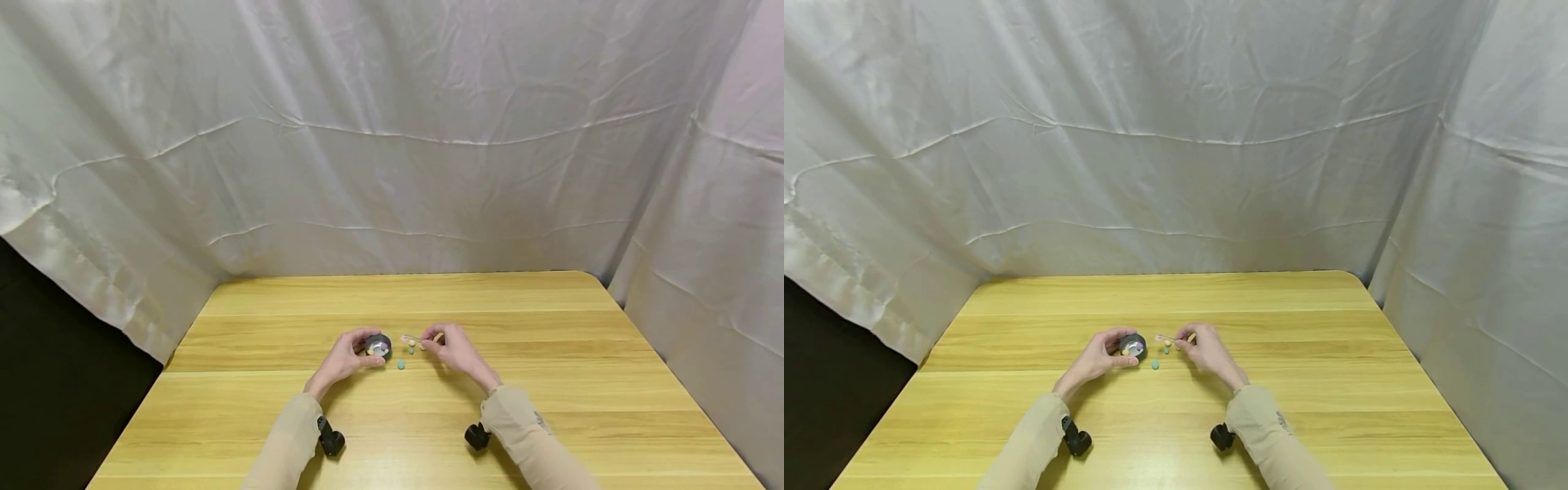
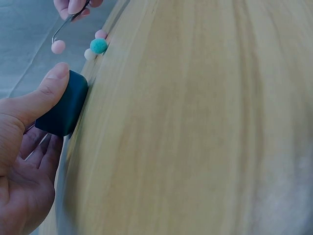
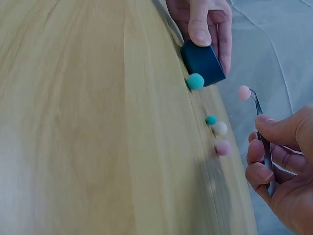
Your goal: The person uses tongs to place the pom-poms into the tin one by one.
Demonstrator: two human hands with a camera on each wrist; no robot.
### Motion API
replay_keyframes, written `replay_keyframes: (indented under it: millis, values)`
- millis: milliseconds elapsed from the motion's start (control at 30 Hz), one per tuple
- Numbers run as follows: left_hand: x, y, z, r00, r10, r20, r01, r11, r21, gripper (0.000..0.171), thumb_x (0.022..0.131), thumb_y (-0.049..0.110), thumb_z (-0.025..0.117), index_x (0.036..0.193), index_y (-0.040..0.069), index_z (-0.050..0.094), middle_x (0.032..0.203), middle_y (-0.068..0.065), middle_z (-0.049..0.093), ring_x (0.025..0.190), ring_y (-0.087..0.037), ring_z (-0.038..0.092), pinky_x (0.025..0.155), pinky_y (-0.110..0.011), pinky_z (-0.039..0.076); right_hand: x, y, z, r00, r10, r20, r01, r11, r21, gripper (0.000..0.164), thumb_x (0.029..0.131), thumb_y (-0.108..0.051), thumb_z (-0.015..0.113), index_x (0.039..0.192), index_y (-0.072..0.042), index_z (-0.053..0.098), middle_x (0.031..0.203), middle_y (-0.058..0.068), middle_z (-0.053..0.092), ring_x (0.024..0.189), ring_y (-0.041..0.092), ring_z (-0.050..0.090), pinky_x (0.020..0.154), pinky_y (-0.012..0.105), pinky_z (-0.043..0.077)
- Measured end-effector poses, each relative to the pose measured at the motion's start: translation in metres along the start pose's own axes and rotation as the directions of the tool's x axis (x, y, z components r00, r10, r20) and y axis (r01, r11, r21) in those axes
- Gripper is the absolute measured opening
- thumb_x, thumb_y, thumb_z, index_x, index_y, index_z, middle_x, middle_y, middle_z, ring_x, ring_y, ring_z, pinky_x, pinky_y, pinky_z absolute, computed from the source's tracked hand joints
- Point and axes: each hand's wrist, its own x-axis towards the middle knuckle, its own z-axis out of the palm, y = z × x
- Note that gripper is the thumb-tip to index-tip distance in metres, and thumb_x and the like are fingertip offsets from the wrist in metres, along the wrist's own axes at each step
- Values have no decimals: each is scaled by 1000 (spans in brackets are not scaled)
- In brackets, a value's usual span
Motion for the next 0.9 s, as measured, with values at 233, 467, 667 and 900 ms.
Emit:
replay_keyframes:
  millis: [233, 467, 667, 900]
  values:
    - [0, 1, 0, 1000, 2, 8, -2, 1000, -11, 60, 85, 9, 81, 138, -3, 56, 136, -24, 61, 125, -39, 61, 108, -49, 51, 4, -3, 8, 999, -34, 1, 34, 999, -2, 8, 95, -6, 67, 97, -2, 73, 90, 9, 69, 64, 9, 54, 51, 18, 44]
    - [0, 2, 0, 1000, -7, 6, 8, 1000, -14, 60, 84, 10, 81, 138, -2, 56, 137, -23, 61, 127, -38, 60, 109, -48, 50, 5, -7, 13, 999, -47, 11, 47, 999, 7, 8, 95, -8, 67, 98, -3, 73, 90, 9, 70, 65, 9, 55, 53, 18, 45]
    - [0, -1, -1, 998, 61, 3, -61, 998, 21, 62, 84, 16, 82, 137, -5, 56, 133, -24, 63, 122, -35, 63, 104, -39, 55, 5, -10, 17, 999, -44, 12, 44, 999, 13, 7, 95, -7, 67, 97, -4, 73, 91, 8, 70, 66, 9, 56, 55, 18, 47]
    - [0, -1, 0, 999, 34, -2, -34, 999, -4, 62, 83, 14, 83, 137, -3, 57, 134, -23, 63, 123, -35, 63, 105, -41, 54, 8, -10, 22, 1000, -21, 21, 21, 1000, -1, 8, 95, -7, 67, 99, -5, 73, 92, 7, 71, 70, 10, 58, 59, 19, 49]
